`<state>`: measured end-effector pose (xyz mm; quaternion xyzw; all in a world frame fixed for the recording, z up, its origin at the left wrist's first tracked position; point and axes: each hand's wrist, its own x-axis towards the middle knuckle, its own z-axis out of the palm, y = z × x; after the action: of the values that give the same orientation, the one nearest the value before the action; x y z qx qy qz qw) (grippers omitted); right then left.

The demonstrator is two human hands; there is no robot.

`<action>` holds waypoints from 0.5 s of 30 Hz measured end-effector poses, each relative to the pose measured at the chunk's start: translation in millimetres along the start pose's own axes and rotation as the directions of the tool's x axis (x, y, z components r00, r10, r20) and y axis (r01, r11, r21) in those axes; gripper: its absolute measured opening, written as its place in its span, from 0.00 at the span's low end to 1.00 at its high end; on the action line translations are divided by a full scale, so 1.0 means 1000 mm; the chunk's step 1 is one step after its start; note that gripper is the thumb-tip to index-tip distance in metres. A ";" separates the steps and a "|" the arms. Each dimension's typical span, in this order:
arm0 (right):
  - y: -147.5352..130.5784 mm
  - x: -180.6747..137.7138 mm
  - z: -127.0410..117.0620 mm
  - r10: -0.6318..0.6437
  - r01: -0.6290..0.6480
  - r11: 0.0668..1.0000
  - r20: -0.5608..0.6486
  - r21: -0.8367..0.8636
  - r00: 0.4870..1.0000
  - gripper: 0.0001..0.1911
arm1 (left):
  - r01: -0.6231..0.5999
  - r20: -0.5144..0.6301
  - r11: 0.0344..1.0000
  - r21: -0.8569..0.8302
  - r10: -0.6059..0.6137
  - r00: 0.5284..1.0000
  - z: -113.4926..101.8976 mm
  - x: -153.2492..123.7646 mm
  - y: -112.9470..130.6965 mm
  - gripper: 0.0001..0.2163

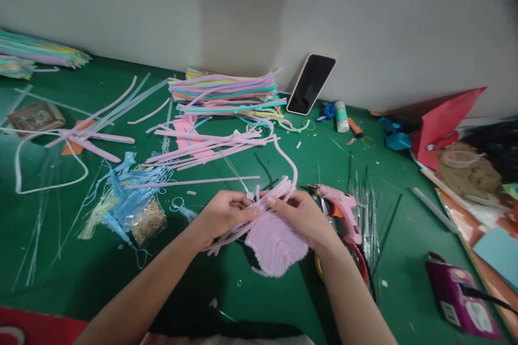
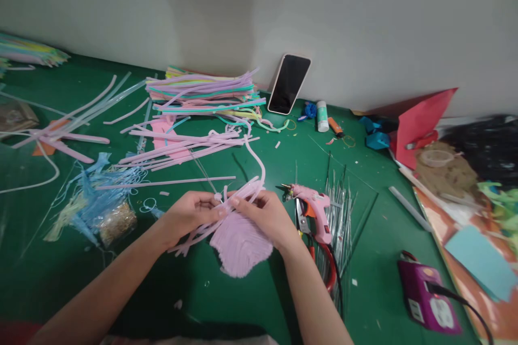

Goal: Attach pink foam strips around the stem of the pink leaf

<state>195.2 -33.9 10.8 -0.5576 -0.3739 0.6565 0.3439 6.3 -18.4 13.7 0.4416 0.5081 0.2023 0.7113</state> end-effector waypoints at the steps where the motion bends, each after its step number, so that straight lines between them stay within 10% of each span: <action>1: 0.001 0.002 0.000 0.010 -0.010 1.000 0.001 -0.002 1.000 0.16 | -0.003 -0.010 1.000 0.003 0.003 1.000 0.000 0.001 -0.001 0.10; 15: 0.000 0.001 -0.013 -0.030 0.015 0.998 -0.262 -0.060 0.965 0.20 | 0.124 0.297 0.992 0.006 -0.120 0.947 -0.029 -0.007 0.006 0.17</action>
<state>207.6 -31.3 9.2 -0.6450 -0.3500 0.5619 0.3817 -21.9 -8.0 19.9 0.4303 0.4206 0.0928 0.7933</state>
